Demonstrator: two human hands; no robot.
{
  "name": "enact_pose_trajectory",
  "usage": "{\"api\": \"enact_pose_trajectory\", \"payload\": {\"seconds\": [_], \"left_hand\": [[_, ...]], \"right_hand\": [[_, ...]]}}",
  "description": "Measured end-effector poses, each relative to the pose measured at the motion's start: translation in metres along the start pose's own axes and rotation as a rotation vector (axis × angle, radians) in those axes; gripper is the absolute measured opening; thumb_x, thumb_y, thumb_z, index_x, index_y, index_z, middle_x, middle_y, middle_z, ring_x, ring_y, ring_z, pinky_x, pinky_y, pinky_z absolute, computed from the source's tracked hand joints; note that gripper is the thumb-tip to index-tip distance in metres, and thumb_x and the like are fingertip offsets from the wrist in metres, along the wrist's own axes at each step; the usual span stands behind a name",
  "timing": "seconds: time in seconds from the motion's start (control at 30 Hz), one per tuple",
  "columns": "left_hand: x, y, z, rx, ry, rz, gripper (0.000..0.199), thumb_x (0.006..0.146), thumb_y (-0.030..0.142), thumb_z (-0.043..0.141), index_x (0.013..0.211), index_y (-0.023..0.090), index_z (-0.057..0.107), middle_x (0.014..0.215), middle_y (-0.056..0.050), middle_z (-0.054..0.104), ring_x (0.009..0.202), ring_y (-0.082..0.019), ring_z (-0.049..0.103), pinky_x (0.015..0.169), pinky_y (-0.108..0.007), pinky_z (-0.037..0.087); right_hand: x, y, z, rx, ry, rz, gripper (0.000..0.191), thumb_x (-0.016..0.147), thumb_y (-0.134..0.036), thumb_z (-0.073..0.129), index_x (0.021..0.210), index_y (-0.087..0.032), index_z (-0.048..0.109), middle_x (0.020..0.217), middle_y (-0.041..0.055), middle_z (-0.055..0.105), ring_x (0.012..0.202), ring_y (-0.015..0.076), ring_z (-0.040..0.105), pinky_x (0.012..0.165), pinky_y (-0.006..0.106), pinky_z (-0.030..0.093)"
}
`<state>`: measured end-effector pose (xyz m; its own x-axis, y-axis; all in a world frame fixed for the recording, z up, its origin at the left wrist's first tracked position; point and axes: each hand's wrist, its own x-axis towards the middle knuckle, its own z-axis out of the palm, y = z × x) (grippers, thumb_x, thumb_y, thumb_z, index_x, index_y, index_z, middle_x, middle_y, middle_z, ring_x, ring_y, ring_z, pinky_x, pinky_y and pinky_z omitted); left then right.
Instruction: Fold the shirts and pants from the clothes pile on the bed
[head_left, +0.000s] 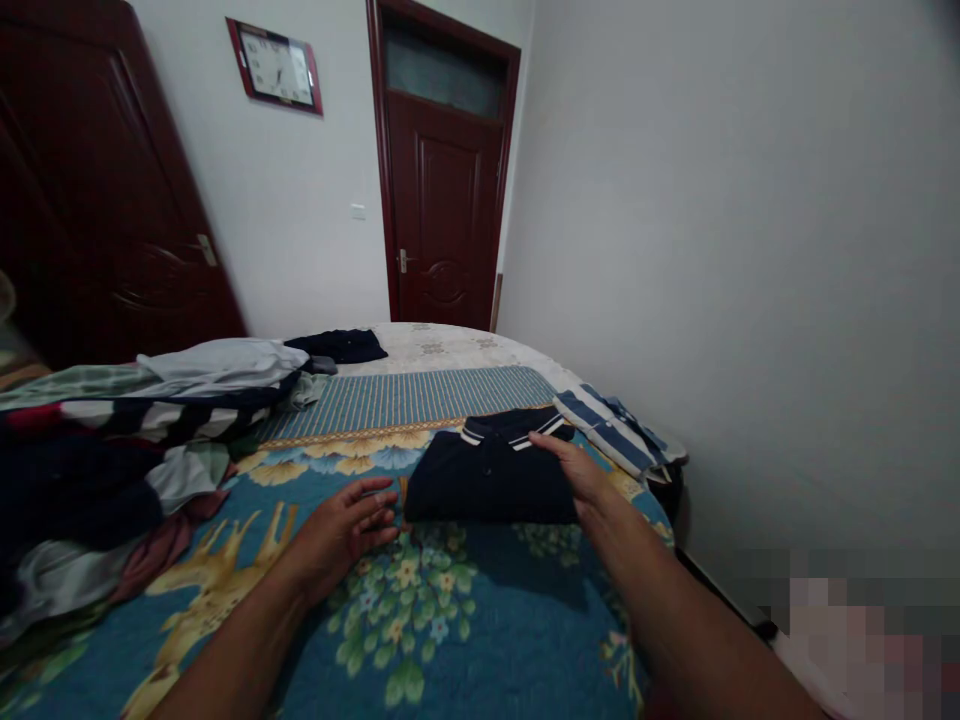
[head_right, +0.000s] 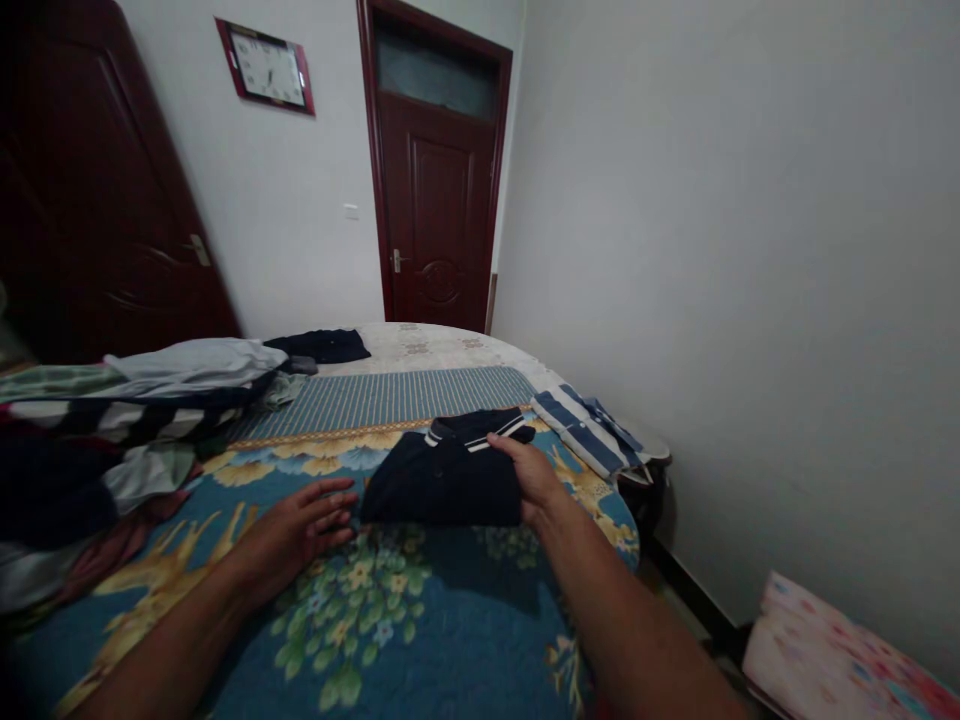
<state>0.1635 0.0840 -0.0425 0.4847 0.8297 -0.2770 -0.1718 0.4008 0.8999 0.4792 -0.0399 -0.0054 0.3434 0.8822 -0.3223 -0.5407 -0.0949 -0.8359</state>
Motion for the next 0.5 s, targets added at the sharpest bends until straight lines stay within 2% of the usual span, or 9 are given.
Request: {"api": "enact_pose_trajectory", "payload": {"seconds": [0.1, 0.17, 0.33, 0.43, 0.5], "left_hand": [[-0.001, 0.0, 0.002, 0.016, 0.04, -0.012, 0.043, 0.072, 0.016, 0.092, 0.11, 0.017, 0.072, 0.106, -0.012, 0.077, 0.077, -0.018, 0.074, 0.072, -0.035, 0.068], [-0.001, 0.001, 0.002, 0.013, 0.048, -0.029, 0.043, 0.071, 0.017, 0.093, 0.109, 0.017, 0.074, 0.107, -0.013, 0.077, 0.076, -0.018, 0.073, 0.071, -0.035, 0.068], [-0.003, 0.0, 0.002, -0.009, 0.092, -0.069, 0.048, 0.068, 0.023, 0.096, 0.11, 0.018, 0.075, 0.109, -0.013, 0.078, 0.076, -0.019, 0.074, 0.071, -0.035, 0.068], [-0.003, -0.002, 0.001, -0.008, 0.134, -0.061, 0.049, 0.066, 0.029, 0.098, 0.109, 0.018, 0.077, 0.106, -0.011, 0.078, 0.073, -0.019, 0.073, 0.068, -0.033, 0.067], [0.0, -0.004, -0.002, -0.006, 0.15, -0.082, 0.049, 0.064, 0.03, 0.099, 0.106, 0.019, 0.078, 0.103, -0.01, 0.078, 0.072, -0.019, 0.072, 0.067, -0.034, 0.066]], "right_hand": [[0.017, -0.043, -0.017, 0.006, 0.101, -0.107, 0.018, 0.088, -0.027, 0.071, 0.102, -0.017, 0.075, 0.083, 0.0097, 0.08, 0.083, 0.0286, 0.08, 0.08, 0.04, 0.067], [0.04, -0.079, -0.025, 0.0, 0.171, -0.192, 0.015, 0.09, -0.025, 0.068, 0.101, -0.015, 0.073, 0.083, 0.0106, 0.08, 0.082, 0.0269, 0.079, 0.079, 0.038, 0.067], [0.129, -0.166, -0.033, 0.044, 0.341, -0.433, 0.013, 0.095, -0.02, 0.064, 0.106, -0.015, 0.07, 0.087, 0.0067, 0.079, 0.079, 0.0196, 0.076, 0.078, 0.034, 0.067], [0.185, -0.192, -0.043, 0.08, 0.412, -0.544, 0.014, 0.098, -0.019, 0.062, 0.11, -0.017, 0.067, 0.09, 0.0037, 0.078, 0.082, 0.0162, 0.075, 0.079, 0.032, 0.066], [0.217, -0.194, -0.055, -0.012, 0.444, -0.56, 0.014, 0.1, -0.022, 0.061, 0.113, -0.019, 0.065, 0.091, 0.003, 0.078, 0.083, 0.0159, 0.075, 0.08, 0.034, 0.066]]}}
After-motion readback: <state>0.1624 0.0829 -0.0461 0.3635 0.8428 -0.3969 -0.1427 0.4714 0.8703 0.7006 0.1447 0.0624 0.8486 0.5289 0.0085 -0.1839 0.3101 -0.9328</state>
